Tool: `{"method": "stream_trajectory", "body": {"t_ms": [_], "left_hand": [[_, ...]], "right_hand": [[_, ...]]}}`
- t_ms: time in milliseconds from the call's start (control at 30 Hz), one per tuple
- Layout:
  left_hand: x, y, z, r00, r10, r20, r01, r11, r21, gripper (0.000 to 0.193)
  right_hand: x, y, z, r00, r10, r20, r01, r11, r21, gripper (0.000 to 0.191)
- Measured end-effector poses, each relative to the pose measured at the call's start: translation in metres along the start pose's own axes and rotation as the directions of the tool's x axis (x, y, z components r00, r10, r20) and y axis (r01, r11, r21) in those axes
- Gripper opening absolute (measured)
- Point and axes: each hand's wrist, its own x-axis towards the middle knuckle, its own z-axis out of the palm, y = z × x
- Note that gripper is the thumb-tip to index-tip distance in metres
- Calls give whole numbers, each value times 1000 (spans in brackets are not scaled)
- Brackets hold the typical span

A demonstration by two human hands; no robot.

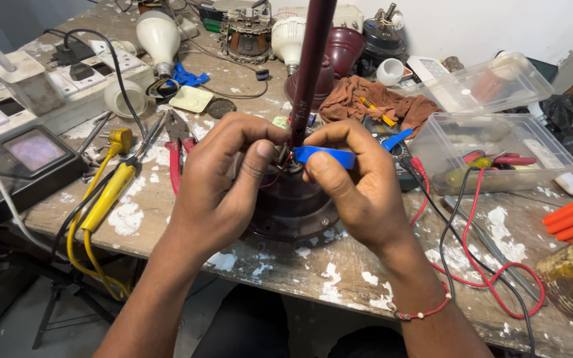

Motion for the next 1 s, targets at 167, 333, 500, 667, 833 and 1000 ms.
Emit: {"method": "stream_trajectory", "body": {"t_ms": [167,333,500,667,833,1000], "left_hand": [[2,3,-1,997,74,34,-76,995,61,7],[2,4,0,993,101,53,-105,992,74,12],[-1,4,-2,993,115,39,-120,982,144,11],[-3,2,-2,985,170,-28,-167,983,70,11],[-1,1,1,988,143,-62,-138,987,78,14],[0,9,0,976,205,-77,-176,943,282,20]], "right_hand": [[0,-1,-1,1000,16,16,-16,1000,19,35],[-2,-3,-2,998,-50,38,54,992,-111,34],[0,-5,-2,994,-102,44,109,968,-225,34],[0,-8,3,996,-91,1,86,944,-318,33],[-1,-9,6,997,-56,-52,35,939,-341,39],[-2,-10,7,986,-162,-36,142,936,-322,41]]}}
